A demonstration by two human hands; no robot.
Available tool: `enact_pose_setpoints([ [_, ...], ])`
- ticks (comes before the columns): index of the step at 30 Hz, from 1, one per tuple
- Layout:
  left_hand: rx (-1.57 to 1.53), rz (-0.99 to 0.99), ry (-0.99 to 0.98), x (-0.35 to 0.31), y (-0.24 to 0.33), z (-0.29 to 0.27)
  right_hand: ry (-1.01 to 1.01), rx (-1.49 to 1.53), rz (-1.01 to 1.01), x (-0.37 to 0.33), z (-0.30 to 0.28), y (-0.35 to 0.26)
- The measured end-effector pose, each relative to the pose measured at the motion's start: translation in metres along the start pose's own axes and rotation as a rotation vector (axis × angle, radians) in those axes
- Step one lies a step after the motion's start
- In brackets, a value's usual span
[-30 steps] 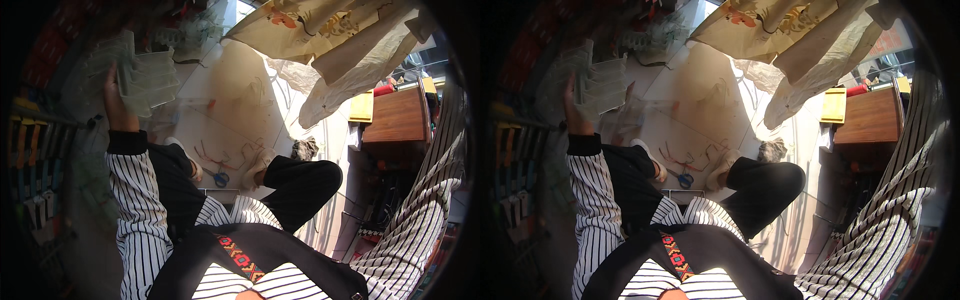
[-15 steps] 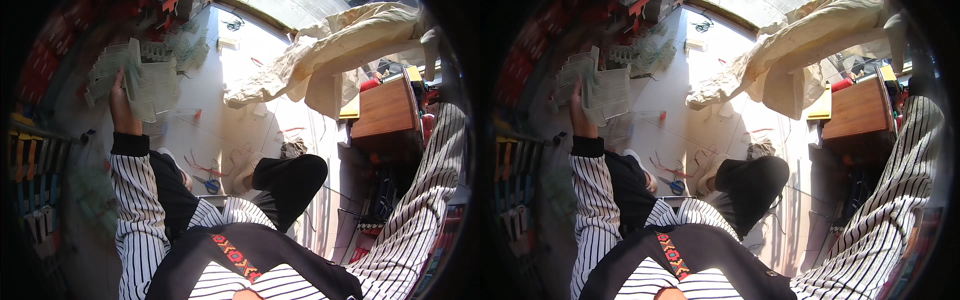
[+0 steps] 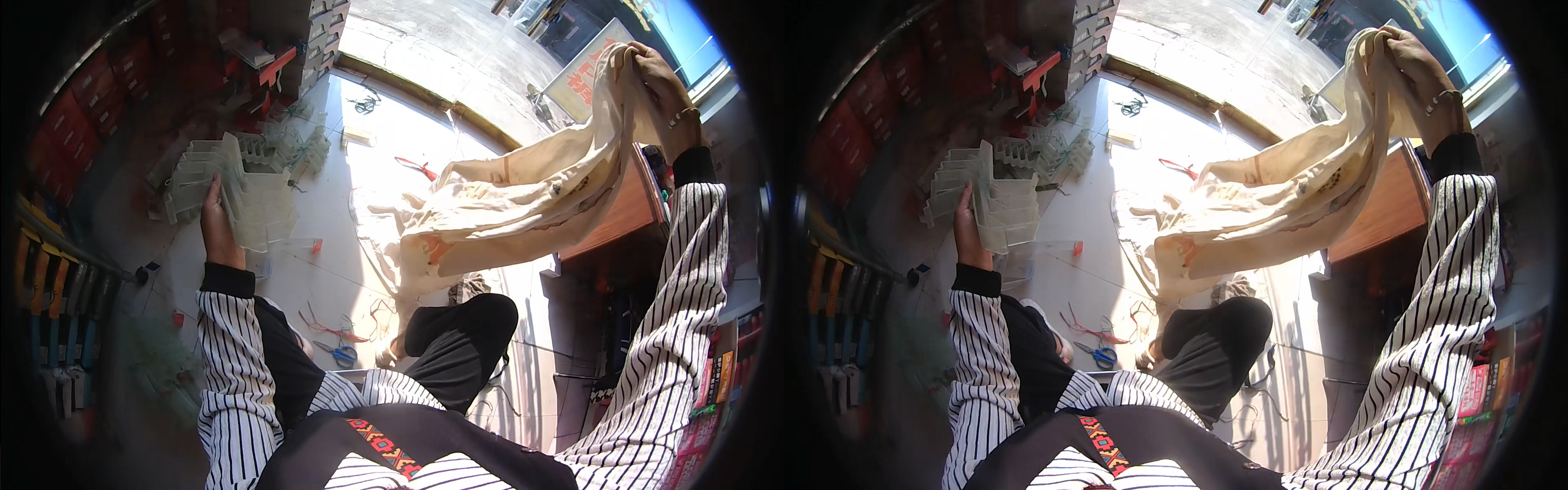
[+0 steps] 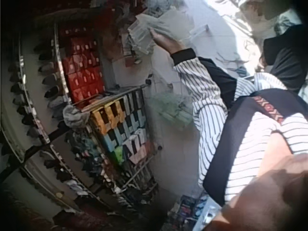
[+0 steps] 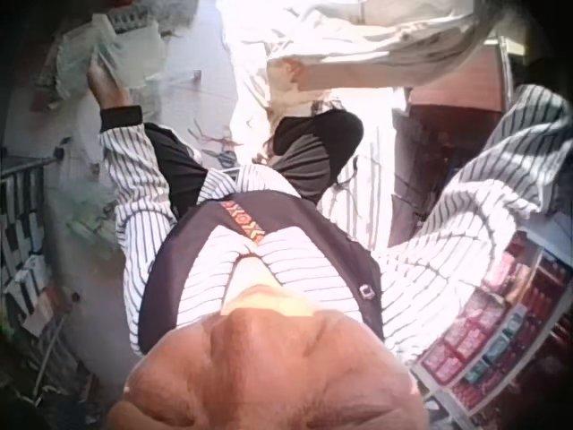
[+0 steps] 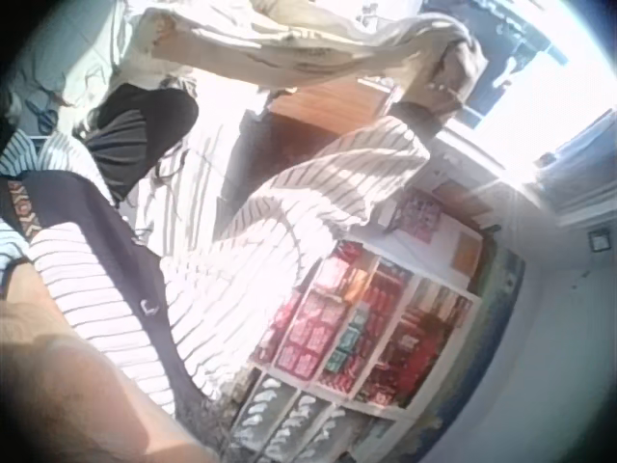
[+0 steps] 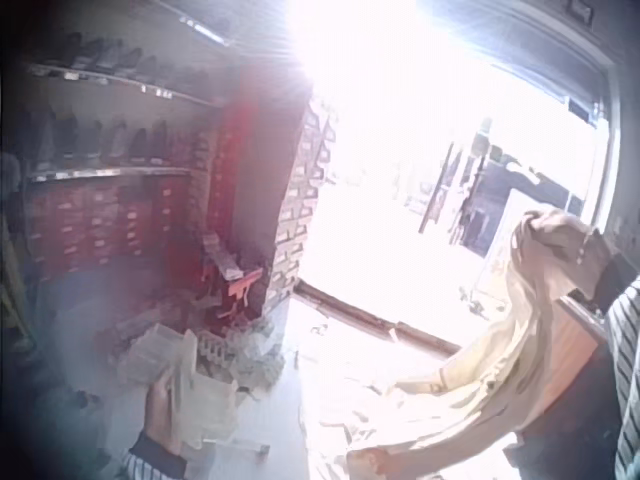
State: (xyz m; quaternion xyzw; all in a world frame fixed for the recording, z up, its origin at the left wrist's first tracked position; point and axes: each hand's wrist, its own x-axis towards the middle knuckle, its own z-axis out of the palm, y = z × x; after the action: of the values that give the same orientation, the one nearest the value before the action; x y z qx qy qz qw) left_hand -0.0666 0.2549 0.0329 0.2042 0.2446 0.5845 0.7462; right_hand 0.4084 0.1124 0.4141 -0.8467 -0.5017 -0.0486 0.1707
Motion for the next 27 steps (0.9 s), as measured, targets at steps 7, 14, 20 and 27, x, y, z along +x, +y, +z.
enact_pose_setpoints([
  [7, 0.040, -0.013, 0.033, -0.003, -0.002, -0.004, 0.155, 0.432, -0.062, -0.023, -0.111, 0.058],
  [14, 0.043, -0.083, 0.004, 0.004, -0.013, -0.013, 1.108, 0.709, -0.108, -0.184, 0.107, 0.128],
  [20, 0.113, -0.080, -0.114, 0.001, -0.018, -0.004, 0.735, 1.332, 0.157, -0.158, 0.297, 0.142],
  [27, 0.104, -0.198, -0.088, -0.003, -0.017, 0.009, 0.485, 1.139, 0.152, -0.206, 0.270, 0.040],
])
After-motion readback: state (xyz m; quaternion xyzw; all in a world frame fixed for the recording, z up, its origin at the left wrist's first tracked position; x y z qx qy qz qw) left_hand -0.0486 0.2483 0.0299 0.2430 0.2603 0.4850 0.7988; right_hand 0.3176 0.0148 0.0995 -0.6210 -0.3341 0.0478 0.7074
